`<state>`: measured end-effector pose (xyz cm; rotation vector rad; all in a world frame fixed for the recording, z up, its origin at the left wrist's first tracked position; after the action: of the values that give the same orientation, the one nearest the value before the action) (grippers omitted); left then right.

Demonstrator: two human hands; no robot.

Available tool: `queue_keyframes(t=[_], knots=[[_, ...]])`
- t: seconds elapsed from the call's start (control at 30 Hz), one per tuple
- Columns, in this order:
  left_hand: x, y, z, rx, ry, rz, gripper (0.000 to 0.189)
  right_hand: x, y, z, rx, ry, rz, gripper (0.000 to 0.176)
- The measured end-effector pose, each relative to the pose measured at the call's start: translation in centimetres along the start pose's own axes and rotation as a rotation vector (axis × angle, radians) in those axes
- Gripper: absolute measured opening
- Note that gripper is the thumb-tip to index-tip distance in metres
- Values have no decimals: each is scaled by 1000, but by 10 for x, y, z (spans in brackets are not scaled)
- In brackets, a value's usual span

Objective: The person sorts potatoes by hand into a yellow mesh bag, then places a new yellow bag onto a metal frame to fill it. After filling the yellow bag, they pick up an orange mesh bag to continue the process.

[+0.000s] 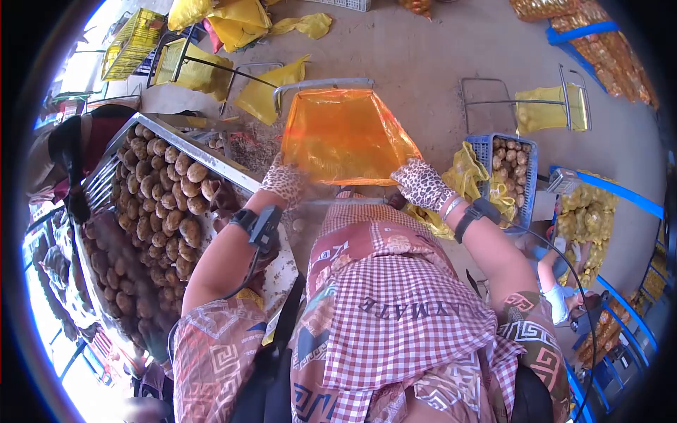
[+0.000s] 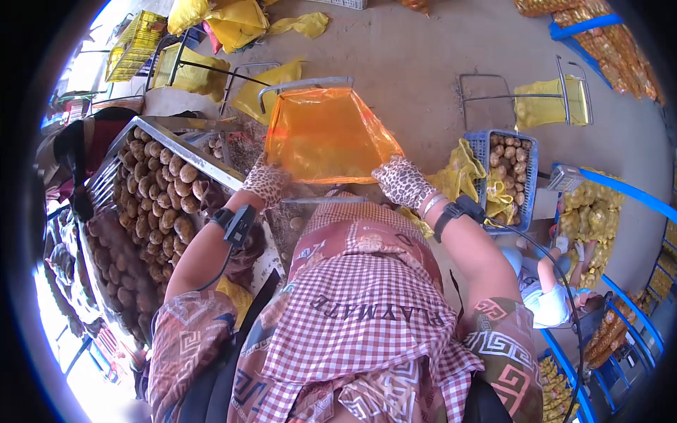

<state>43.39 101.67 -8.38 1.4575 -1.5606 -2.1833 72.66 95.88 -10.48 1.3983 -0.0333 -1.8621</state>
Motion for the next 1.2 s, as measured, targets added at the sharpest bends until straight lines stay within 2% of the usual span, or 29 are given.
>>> queue_keyframes(t=[0.03,0.1,0.17,0.3,0.37,0.4,0.53,0.6,0.63,0.7,0.73,0.83,0.87,0.93,0.97,1.03,1.1,1.13,1.17,1.2], knots=[[0,6,-1,9,23,16,52,-1,2,5,-38,5,53,31],[3,14,1,8,36,25,51,3,5,12,-59,17,17,30],[13,21,3,58,-137,-81,48,7,7,19,-79,37,-18,28],[10,29,-9,39,-92,-116,47,19,13,15,-37,-56,-153,35],[21,23,-10,-48,-91,-65,44,27,11,8,7,-98,-249,35],[29,19,-9,-77,-68,-84,40,23,8,8,7,-30,-181,33],[59,2,-6,-150,-11,-104,34,13,4,10,7,-13,-119,31],[51,7,-12,-115,-1,-242,32,19,3,12,-34,27,-117,28],[50,5,-11,-112,6,-236,32,23,3,12,-34,24,-107,28],[46,-1,-3,-111,279,-75,34,25,4,21,-74,15,72,29],[41,0,-2,-109,353,-4,38,39,6,21,-90,58,-21,28],[36,-3,-5,-29,426,23,39,46,16,22,-115,16,-30,26],[44,-10,-2,-18,422,33,39,47,17,21,-82,20,16,30],[63,-29,-2,217,341,-3,36,55,19,19,-66,-24,28,32],[64,-34,-4,225,340,-1,36,56,20,18,-61,-57,38,35],[65,-41,-5,161,321,-66,35,56,20,18,-93,27,30,42],[68,-41,-8,88,307,-126,33,58,13,13,58,0,22,49],[69,-40,-8,48,295,-151,33,60,5,9,73,72,83,55],[60,-34,-10,54,282,-142,33,56,1,9,80,57,77,55],[41,-22,-15,-30,209,-93,30,46,2,11,76,-12,59,56]])
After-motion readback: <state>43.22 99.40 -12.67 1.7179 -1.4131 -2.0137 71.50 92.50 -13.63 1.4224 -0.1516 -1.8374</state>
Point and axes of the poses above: each hand's wrist, its own y-axis away from the middle knuckle, its own x-axis out of the palm, z = x × y, the point moved 3 cm from there along -y, towards the middle knuckle, and after that the axes turned 2 degrees about -x, right-handed, at the moved point
